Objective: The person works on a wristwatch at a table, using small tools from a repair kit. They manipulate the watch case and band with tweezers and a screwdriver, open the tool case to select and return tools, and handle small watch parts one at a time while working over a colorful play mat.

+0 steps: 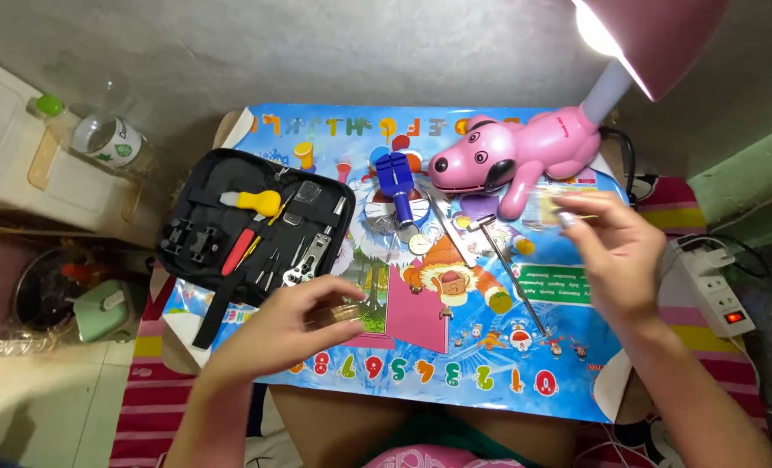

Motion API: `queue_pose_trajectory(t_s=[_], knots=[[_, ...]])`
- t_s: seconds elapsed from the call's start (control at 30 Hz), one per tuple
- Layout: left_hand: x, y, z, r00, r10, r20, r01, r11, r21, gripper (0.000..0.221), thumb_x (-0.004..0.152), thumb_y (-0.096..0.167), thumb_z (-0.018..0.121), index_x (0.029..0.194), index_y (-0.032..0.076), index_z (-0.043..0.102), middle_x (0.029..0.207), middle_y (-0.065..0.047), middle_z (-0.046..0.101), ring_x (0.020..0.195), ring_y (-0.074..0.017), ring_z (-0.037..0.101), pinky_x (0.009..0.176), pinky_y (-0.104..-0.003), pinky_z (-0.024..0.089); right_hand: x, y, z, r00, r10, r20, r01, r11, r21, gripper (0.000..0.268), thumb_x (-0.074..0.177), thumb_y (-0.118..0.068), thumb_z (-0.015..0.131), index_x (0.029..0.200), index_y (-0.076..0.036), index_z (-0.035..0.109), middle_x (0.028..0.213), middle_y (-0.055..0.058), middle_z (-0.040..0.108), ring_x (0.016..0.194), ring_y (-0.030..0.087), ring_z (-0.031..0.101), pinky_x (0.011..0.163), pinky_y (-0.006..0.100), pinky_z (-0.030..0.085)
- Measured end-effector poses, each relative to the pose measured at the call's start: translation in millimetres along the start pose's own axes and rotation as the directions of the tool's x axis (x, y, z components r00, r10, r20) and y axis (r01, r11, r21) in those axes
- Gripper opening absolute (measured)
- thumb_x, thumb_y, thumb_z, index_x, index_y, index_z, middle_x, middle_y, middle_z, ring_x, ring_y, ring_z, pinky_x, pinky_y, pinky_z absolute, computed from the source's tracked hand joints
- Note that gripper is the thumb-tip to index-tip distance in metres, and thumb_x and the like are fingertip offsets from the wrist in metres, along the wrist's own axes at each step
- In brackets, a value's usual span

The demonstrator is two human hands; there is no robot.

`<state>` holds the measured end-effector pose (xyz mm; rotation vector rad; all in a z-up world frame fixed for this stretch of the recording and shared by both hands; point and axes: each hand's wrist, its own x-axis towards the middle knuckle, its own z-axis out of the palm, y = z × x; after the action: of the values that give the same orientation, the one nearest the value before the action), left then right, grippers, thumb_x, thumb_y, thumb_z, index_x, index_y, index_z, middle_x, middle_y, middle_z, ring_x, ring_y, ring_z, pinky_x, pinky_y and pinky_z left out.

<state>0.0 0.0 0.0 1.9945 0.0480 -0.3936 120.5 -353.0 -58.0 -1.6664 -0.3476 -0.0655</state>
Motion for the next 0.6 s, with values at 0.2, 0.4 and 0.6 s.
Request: queue_pose_trajectory(t_s=[0.2, 0.4, 0.6], knots=[[60, -1, 26, 0.928, 0.144, 0.345, -0.166, 0.986, 0.034, 0.029, 0.086, 0.016, 0.067, 0.113, 0.005, 0.071, 0.073, -0.002, 0.066, 0.058, -0.0092, 0.055, 0.052, -0.025, 0.042, -5, 4, -19, 0.998, 0.057, -0.016, -0.058, 0.996, -0.073, 0.026, 0.095, 0.015, 0.056, 0.119, 0.007, 0.063, 0.124, 0.016, 0.065, 0.109, 0.019, 0.061, 0.097, 0.029, 0.054], [90, -8, 43, 0.785, 0.182, 0.592, -0.259, 0.965, 0.048, 0.037, 0.083, 0.011, 0.069, 0.12, 0.007, 0.068, 0.088, -0.005, 0.074, 0.068, -0.0139, 0.066, 0.061, -0.028, 0.053, -4, 14, -36, 0.986, -0.139, 0.089, 0.165, 0.823, -0.544, 0.025, 0.087, 0.01, 0.069, 0.112, 0.009, 0.07, 0.134, 0.021, 0.062, 0.116, 0.03, 0.061, 0.097, 0.037, 0.053], [87, -5, 46, 0.841, 0.225, 0.492, -0.404, 0.866, 0.294, 0.025, 0.085, 0.024, 0.072, 0.107, 0.012, 0.072, 0.088, -0.003, 0.07, 0.084, -0.0199, 0.058, 0.075, -0.034, 0.05, -8, -18, -39, 0.945, -0.21, 0.252, 0.327, 0.656, -0.68, 0.025, 0.084, 0.005, 0.074, 0.109, 0.006, 0.072, 0.129, 0.02, 0.065, 0.112, 0.033, 0.059, 0.094, 0.041, 0.049]])
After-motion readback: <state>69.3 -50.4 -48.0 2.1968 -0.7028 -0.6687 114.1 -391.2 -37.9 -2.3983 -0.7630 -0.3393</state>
